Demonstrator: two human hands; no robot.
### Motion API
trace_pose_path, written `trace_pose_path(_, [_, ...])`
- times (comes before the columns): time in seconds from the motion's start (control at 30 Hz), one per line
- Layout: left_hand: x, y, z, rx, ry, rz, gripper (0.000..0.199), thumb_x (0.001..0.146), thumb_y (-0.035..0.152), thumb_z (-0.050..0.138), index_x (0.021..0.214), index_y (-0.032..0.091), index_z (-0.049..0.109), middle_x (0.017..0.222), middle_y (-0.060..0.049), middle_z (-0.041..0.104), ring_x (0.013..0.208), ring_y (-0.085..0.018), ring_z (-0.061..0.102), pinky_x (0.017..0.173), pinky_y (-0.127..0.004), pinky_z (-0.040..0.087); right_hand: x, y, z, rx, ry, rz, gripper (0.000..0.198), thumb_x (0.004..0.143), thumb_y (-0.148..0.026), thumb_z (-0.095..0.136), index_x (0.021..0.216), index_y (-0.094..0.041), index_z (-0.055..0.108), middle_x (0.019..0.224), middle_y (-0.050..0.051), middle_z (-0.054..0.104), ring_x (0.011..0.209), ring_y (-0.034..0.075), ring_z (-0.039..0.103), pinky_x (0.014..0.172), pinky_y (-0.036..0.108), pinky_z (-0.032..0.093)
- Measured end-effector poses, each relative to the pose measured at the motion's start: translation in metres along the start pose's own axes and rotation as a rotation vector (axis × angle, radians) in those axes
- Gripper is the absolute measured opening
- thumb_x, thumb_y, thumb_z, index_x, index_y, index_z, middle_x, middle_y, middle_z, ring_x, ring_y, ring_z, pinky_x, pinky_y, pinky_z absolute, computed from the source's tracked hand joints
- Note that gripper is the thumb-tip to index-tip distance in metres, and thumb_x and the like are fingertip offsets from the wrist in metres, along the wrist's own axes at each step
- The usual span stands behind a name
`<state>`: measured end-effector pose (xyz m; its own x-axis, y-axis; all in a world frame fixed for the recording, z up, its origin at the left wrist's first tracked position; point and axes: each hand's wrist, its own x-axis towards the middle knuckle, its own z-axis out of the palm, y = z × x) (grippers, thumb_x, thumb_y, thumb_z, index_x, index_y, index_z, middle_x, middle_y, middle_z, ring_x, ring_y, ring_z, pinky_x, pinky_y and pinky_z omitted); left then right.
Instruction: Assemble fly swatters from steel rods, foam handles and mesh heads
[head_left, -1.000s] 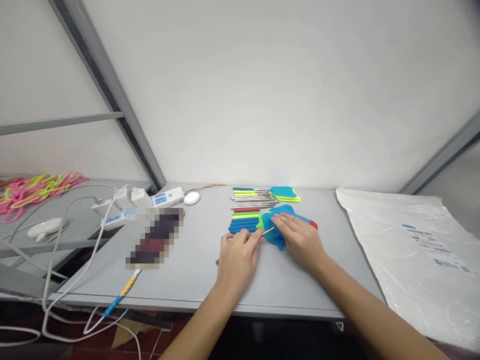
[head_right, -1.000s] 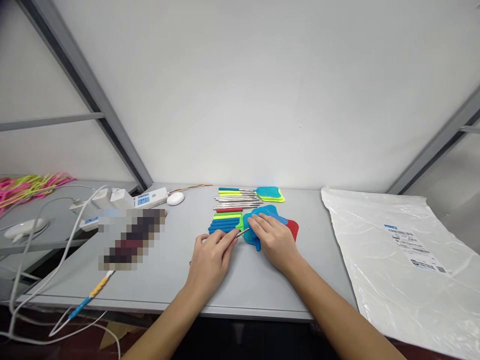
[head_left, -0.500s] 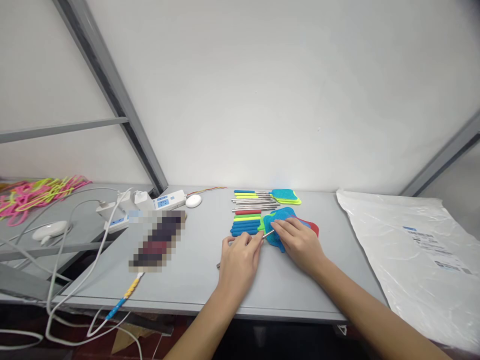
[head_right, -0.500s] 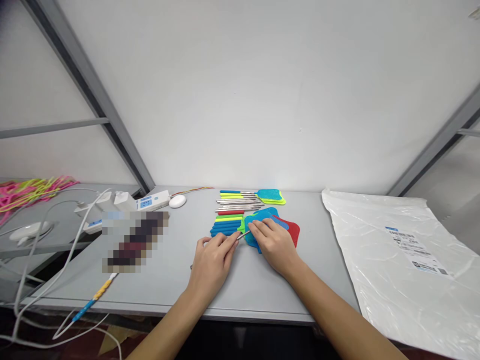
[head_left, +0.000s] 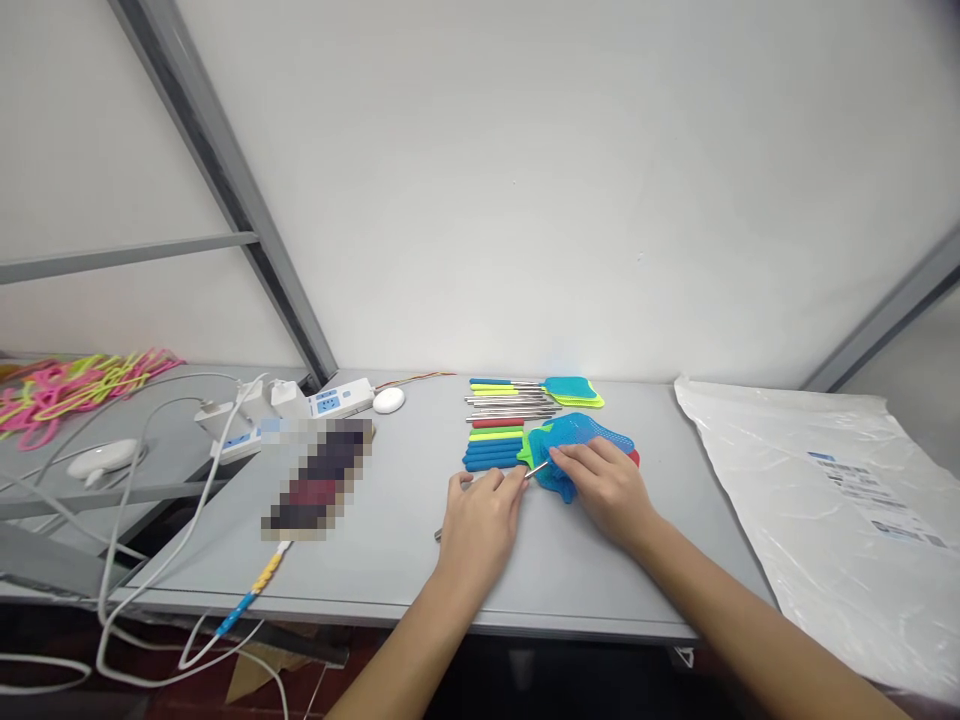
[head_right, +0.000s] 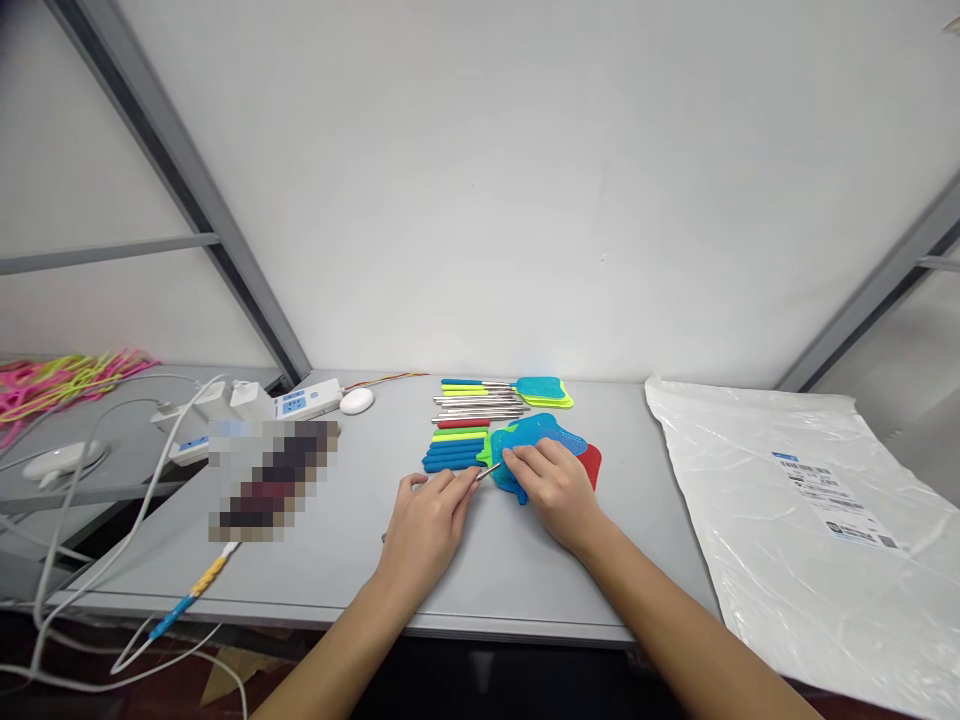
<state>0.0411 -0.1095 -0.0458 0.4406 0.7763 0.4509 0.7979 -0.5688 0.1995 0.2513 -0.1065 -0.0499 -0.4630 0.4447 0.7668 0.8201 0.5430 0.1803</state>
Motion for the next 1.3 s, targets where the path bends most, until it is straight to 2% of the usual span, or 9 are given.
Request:
trace_pose_path(0.23, [-0.0003, -0.0009, -0.0014, -0.016, -0.026, 0.039, 0.029, 0.100, 0.026, 0.033, 0.116, 0.027, 0.058, 0.087, -0.001, 0.067, 0.079, -0.015, 0.060, 0.087, -0.037, 0.030, -0.0024, 0.0036, -0.0025, 0.055, -0.017, -0.055, 0.028, 0.088, -0.005, 0.052, 0.113, -0.011, 0.063, 0.096, 0.010, 0.070, 0.079, 0.018, 0.055, 0.070, 0.033, 0.047])
trace_pose_path(0.4, [-0.0001, -0.0026, -0.0031, -0.011, -0.025, 0.077, 0.028, 0.100, 0.023, 0.034, 0.112, 0.024, 0.059, 0.081, -0.001, 0.065, 0.075, -0.015, 0.057, 0.080, -0.035, 0.031, -0.0014, 0.0040, -0.0059, 0.072, -0.040, -0.066, 0.030, 0.091, -0.007, 0.047, 0.116, -0.014, 0.063, 0.097, 0.009, 0.070, 0.081, 0.018, 0.057, 0.072, 0.033, 0.049])
trace_pose_path(0.73, [-0.0016, -0.0030, -0.0021, 0.035, 0.018, 0.099, 0.024, 0.099, 0.022, 0.037, 0.107, 0.022, 0.059, 0.077, 0.000, 0.062, 0.070, -0.014, 0.055, 0.064, -0.032, 0.029, 0.0018, -0.0013, -0.0074, 0.085, 0.024, -0.066, 0.029, 0.089, -0.005, 0.048, 0.112, -0.013, 0.065, 0.091, 0.009, 0.069, 0.080, 0.018, 0.057, 0.072, 0.032, 0.049])
trace_pose_path(1.03, [-0.0044, -0.0002, -0.0006, 0.139, 0.067, 0.112, 0.022, 0.098, 0.022, 0.038, 0.102, 0.021, 0.061, 0.074, -0.001, 0.060, 0.065, -0.015, 0.052, 0.062, -0.033, 0.028, -0.0043, 0.0008, -0.0022, 0.080, -0.028, -0.070, 0.032, 0.091, -0.008, 0.048, 0.119, -0.016, 0.061, 0.096, 0.008, 0.070, 0.082, 0.017, 0.059, 0.074, 0.033, 0.051])
trace_pose_path(1.3, [-0.0049, 0.0006, 0.0013, 0.125, 0.105, 0.096, 0.023, 0.098, 0.020, 0.040, 0.102, 0.021, 0.062, 0.074, -0.002, 0.060, 0.066, -0.015, 0.053, 0.062, -0.033, 0.029, -0.0029, -0.0023, -0.0005, 0.098, 0.008, -0.079, 0.030, 0.090, -0.008, 0.051, 0.116, -0.016, 0.062, 0.092, 0.008, 0.071, 0.084, 0.017, 0.061, 0.077, 0.033, 0.052])
